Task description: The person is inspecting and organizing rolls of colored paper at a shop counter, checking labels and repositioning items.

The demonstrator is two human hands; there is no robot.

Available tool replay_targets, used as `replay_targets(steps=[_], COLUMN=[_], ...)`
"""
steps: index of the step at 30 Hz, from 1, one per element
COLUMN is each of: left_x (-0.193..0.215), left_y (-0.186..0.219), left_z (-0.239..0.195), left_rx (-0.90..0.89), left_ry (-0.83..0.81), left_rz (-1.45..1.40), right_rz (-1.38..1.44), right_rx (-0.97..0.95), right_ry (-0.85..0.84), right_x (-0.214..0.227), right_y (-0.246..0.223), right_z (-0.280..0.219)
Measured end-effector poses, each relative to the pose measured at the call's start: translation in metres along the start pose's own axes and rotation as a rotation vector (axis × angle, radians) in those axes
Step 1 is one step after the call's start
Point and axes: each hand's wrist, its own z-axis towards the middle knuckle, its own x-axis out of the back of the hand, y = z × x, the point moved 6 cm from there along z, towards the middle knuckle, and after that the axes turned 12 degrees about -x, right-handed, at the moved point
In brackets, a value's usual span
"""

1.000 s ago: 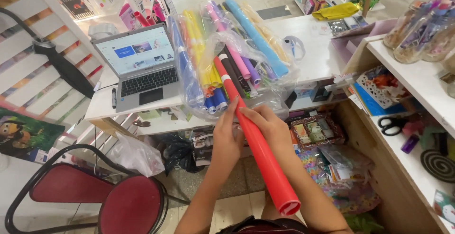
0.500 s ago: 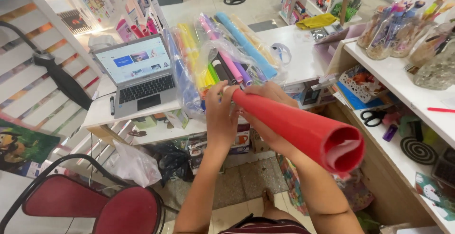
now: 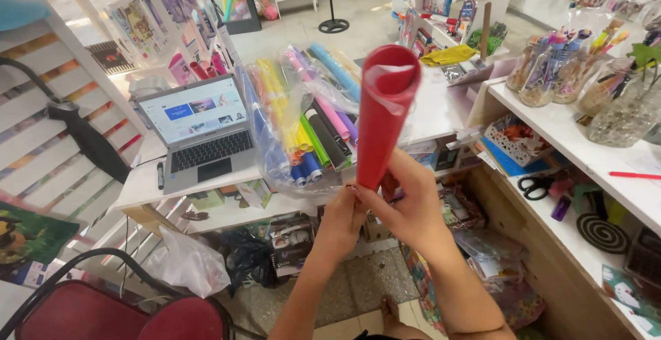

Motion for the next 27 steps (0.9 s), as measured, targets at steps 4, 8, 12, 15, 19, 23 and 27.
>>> replay_targets(steps=[4, 8, 12, 15, 19, 23, 27], left_x=[0.004, 0.009, 0.001, -0.014, -0.014, -0.034, -0.045], left_y=[-0.007, -0.009, -0.021, -0.033, -0.025, -0.044, -0.065], left_z=[-0.006, 0.004, 0.011, 0.008, 0.017, 0.021, 0.033], left_rx=[0.025, 0.033, 0.059, 0.098, 0.101, 0.186, 0.194], left_ry=[-0.003, -0.028, -0.026, -0.064, -0.128, -0.254, -0.244], left_rz=[-0.072, -0.175, -0.301, -0.331, -0.268, -0.308, -0.343], right_rz=[0.012, 0.124, 0.237, 0.255, 0.262, 0.296, 0.288], right_rx=[-0.072, -0.203, -0.390, -0.415, -0.389, -0.347, -0.302], right_ry=[-0.049, -0.189, -0.192, -0.102, 0.030, 0.176, 0.224], right_x=[-0.015, -0.030, -0.034, -0.023, 0.001, 0.022, 0.027], right_y=[0.038, 0.063, 0.105, 0.122, 0.142, 0.154, 0.156], right_z=[0.005, 0.010, 0.014, 0.028, 0.044, 0.062, 0.078])
